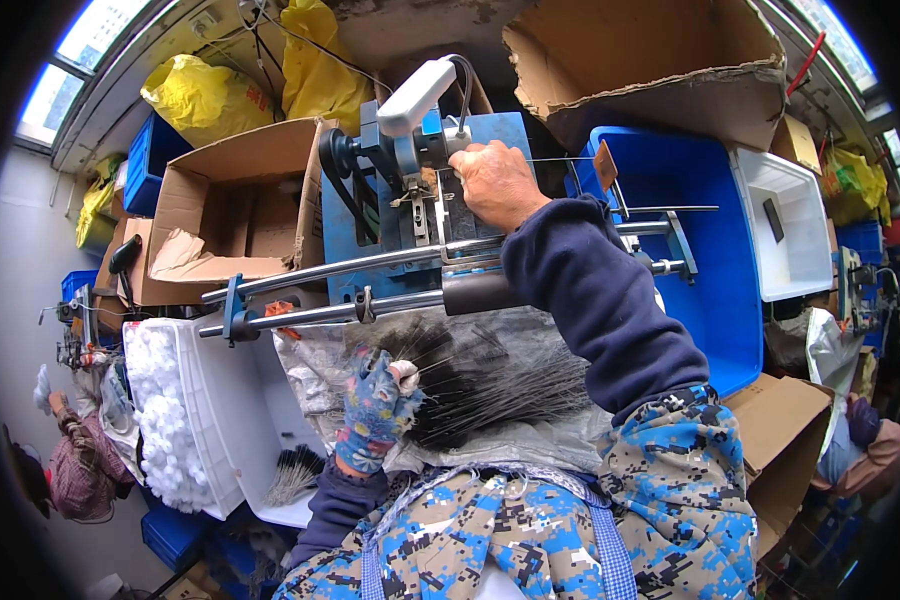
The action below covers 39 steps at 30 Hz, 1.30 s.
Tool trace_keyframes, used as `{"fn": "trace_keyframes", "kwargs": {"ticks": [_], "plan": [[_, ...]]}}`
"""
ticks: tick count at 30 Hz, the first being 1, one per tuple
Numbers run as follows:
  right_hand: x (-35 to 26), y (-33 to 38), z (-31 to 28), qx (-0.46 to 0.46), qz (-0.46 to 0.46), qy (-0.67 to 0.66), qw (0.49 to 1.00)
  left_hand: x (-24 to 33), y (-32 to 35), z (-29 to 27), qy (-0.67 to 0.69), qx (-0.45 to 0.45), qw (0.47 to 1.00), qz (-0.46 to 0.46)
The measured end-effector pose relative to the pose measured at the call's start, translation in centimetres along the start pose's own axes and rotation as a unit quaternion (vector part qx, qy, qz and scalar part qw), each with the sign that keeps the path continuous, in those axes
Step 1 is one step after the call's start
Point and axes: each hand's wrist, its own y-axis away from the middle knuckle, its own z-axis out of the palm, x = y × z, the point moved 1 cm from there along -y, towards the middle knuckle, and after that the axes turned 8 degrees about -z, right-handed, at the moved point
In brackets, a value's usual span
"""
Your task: The person operates a blue machine by repeatedly pushing a white lever with their right hand while holding a bundle of thin black rods with their left hand. The person wears a patterned apron and gloves, and the workspace is cluttered with boxes and bins.
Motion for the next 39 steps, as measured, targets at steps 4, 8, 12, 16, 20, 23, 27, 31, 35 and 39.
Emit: {"fn": "trace_keyframes", "kwargs": {"ticks": [4, 8, 12, 16, 20, 23, 27, 31, 35, 39], "plan": [[-0.5, -0.1, -0.4, -0.016, 0.032, 0.002, 0.999, 0.1, 0.2, -0.2, 0.016, -0.005, 1.0, -0.019], [-0.8, 0.1, -1.4, -0.055, 0.074, 0.08, 0.993, 0.9, -0.1, -0.8, 0.022, -0.013, 0.999, -0.029], [-0.9, 3.0, -2.9, -0.002, 0.031, 0.122, 0.992, 0.6, 0.9, -2.0, -0.037, 0.02, 0.999, -0.023], [-1.6, 5.5, -3.9, -0.042, 0.044, 0.079, 0.995, 0.6, 0.7, -1.6, 0.019, 0.015, 0.999, -0.048], [-1.7, 5.3, -3.9, -0.067, 0.074, 0.044, 0.994, 2.7, -0.6, -1.3, 0.011, -0.009, 1.0, 0.009], [-1.7, 5.3, -3.9, -0.07, 0.092, 0.017, 0.993, 2.5, -0.1, -2.0, 0.039, -0.011, 0.999, -0.008], [-2.6, 4.7, -3.4, -0.085, 0.087, 0.014, 0.992, 1.6, 0.9, -1.3, 0.028, 0.009, 0.999, -0.025], [-4.0, 4.0, -2.6, -0.077, 0.085, 0.012, 0.993, 2.7, 0.2, -2.0, -0.006, 0.024, 1.0, 0.003], [-5.5, 3.0, -1.0, -0.046, 0.067, 0.006, 0.997, 0.6, 2.0, -1.6, 0.019, 0.031, 0.999, -0.04], [-6.9, 2.1, -0.1, -0.039, 0.056, 0.002, 0.998, 1.1, 1.6, -2.1, 0.019, 0.044, 0.999, -0.023]]}}
